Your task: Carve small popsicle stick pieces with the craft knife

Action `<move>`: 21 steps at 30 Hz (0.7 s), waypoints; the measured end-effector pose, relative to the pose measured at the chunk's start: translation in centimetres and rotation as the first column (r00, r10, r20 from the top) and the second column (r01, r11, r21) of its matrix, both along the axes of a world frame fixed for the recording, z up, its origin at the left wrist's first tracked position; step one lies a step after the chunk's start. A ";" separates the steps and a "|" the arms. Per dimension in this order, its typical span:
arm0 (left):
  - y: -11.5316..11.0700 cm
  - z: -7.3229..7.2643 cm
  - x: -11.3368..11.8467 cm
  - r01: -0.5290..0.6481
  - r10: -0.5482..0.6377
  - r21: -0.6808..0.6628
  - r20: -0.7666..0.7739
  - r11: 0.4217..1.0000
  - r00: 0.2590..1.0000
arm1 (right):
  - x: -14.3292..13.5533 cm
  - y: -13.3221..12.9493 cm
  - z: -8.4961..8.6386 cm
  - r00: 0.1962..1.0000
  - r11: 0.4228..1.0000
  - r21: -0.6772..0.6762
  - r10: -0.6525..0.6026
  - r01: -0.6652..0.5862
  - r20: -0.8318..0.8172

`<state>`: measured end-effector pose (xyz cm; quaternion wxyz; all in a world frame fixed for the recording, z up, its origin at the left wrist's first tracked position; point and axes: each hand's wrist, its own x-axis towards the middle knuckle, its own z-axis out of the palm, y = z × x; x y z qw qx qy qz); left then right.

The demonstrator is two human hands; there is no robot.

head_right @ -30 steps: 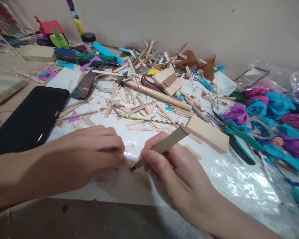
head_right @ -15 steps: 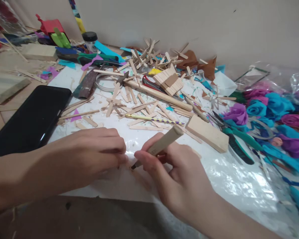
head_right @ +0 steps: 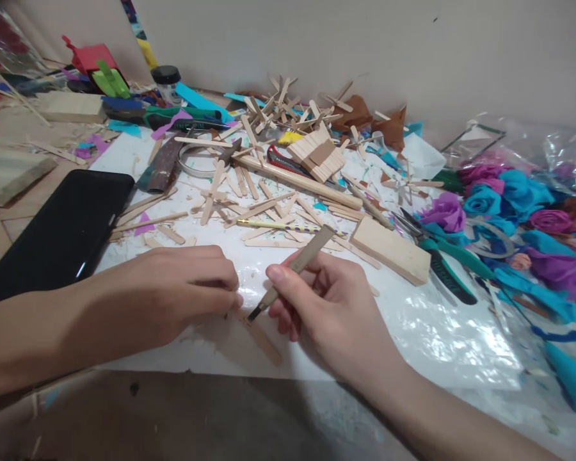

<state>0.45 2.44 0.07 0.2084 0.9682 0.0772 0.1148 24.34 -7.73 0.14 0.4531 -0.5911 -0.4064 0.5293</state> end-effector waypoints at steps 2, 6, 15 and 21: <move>0.1 0.0 0.1 0.006 -0.006 0.014 0.005 1.000 1.000 | 0.1 0.1 -0.1 1.000 1.000 -0.031 0.001 -0.002 -0.025; 0.2 0.0 0.1 0.012 -0.012 0.028 0.002 1.000 1.000 | 0.1 0.3 0.2 0.997 0.999 -0.047 0.000 -0.003 -0.077; -0.1 0.1 -0.1 0.003 -0.003 -0.015 -0.041 1.000 0.999 | 0.5 0.5 0.7 0.984 1.000 0.018 0.021 -0.018 -0.177; -0.2 0.4 -0.1 -0.003 0.002 -0.016 -0.051 1.000 0.999 | 0.7 -0.4 0.0 0.995 0.995 0.090 0.040 -0.032 -0.093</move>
